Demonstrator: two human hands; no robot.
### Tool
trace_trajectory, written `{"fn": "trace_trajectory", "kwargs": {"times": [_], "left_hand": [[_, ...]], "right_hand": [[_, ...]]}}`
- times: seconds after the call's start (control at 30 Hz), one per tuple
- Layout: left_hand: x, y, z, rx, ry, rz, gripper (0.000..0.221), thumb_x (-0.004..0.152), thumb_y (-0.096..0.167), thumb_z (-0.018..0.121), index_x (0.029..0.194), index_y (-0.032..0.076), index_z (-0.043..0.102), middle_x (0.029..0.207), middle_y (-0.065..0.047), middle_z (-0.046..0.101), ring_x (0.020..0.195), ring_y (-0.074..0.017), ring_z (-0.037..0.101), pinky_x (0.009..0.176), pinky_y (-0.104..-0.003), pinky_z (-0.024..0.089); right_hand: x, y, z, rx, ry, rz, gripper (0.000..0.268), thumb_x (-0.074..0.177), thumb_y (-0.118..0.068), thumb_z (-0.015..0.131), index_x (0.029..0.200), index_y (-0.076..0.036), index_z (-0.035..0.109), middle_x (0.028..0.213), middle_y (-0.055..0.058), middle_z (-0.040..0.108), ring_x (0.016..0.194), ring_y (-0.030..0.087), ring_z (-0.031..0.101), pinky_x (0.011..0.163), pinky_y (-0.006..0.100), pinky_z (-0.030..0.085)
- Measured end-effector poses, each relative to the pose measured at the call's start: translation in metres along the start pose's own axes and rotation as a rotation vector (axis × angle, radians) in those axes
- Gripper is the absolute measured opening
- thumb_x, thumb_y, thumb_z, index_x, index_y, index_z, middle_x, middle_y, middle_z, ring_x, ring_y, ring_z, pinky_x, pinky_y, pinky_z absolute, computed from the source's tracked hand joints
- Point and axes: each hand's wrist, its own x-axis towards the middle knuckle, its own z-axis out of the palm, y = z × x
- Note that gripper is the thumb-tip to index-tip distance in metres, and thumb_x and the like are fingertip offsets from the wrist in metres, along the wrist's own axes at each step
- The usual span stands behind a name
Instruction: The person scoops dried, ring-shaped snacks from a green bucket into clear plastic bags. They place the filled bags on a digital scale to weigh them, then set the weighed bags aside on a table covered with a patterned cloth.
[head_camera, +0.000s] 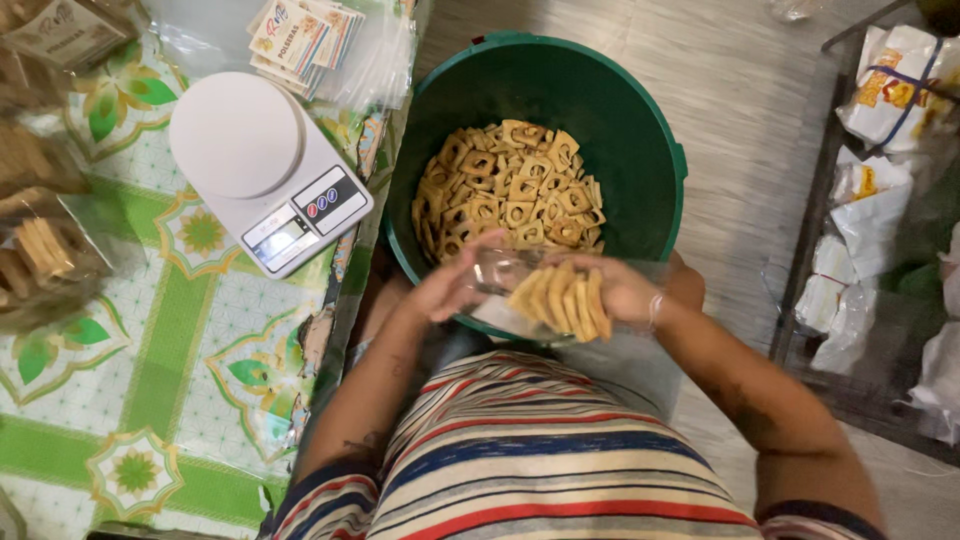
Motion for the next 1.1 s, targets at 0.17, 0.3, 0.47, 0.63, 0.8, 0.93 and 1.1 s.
{"fn": "trace_trajectory", "kwargs": {"times": [0.17,0.3,0.47,0.63,0.8,0.93,1.1], "left_hand": [[0.024,-0.034,0.032,0.198,-0.008,-0.026,0.094,0.087,0.065,0.074,0.161,0.022,0.035,0.167,-0.012,0.032,0.154,-0.0406,0.028,0.120,-0.063,0.031],[0.023,-0.035,0.023,0.256,0.018,-0.071,0.085,0.088,0.060,0.069,0.159,0.024,0.038,0.165,-0.011,0.034,0.153,-0.0370,0.025,0.116,-0.064,0.033],[0.014,-0.040,0.015,0.063,0.069,-0.170,0.079,0.090,0.061,0.064,0.155,0.026,0.037,0.157,-0.015,0.039,0.147,-0.0416,0.037,0.105,-0.069,0.047],[0.009,-0.034,0.018,-0.016,0.003,-0.156,0.093,0.082,0.060,0.073,0.158,0.029,0.030,0.161,-0.012,0.032,0.144,-0.0418,0.040,0.106,-0.069,0.045],[0.007,-0.030,0.035,0.105,-0.081,-0.032,0.111,0.076,0.039,0.089,0.164,0.027,0.022,0.164,-0.021,0.030,0.148,-0.0428,0.038,0.119,-0.056,0.040],[0.000,-0.027,0.034,0.101,0.048,-0.012,0.103,0.081,0.037,0.083,0.164,0.024,0.023,0.162,-0.022,0.031,0.145,-0.0404,0.042,0.116,-0.052,0.045],[-0.001,-0.028,0.035,0.101,-0.002,0.014,0.102,0.083,0.037,0.082,0.165,0.025,0.022,0.164,-0.021,0.029,0.149,-0.0388,0.037,0.120,-0.053,0.039]], "right_hand": [[0.006,0.036,0.045,-0.648,0.121,-0.107,0.064,0.075,-0.007,0.070,0.138,-0.007,0.055,0.132,0.014,0.061,0.124,0.032,0.061,0.107,0.043,0.050],[0.007,0.045,0.031,-0.774,-0.093,-0.462,0.092,0.074,-0.013,0.081,0.150,0.001,0.032,0.152,0.028,0.035,0.145,0.043,0.031,0.119,0.051,0.026],[-0.002,0.029,0.026,-0.560,-0.245,-0.332,0.100,0.082,-0.015,0.082,0.162,-0.008,0.021,0.163,0.023,0.031,0.153,0.039,0.027,0.123,0.051,0.025],[-0.019,0.018,0.057,-1.085,0.068,-0.223,0.099,0.068,-0.024,0.084,0.151,-0.013,0.031,0.148,0.020,0.044,0.138,0.038,0.038,0.117,0.050,0.032],[-0.009,0.016,0.059,-1.114,-0.023,-0.482,0.085,0.078,-0.017,0.073,0.153,-0.009,0.034,0.139,0.026,0.044,0.135,0.046,0.042,0.111,0.057,0.035],[-0.008,0.019,0.040,-0.878,-0.133,-0.713,0.085,0.085,-0.022,0.074,0.153,-0.004,0.026,0.144,0.029,0.039,0.134,0.050,0.041,0.111,0.060,0.036],[-0.011,0.041,0.043,-1.119,-0.005,-0.689,0.093,0.076,-0.010,0.080,0.154,-0.022,0.031,0.136,0.020,0.044,0.135,0.046,0.044,0.110,0.051,0.046]]}}
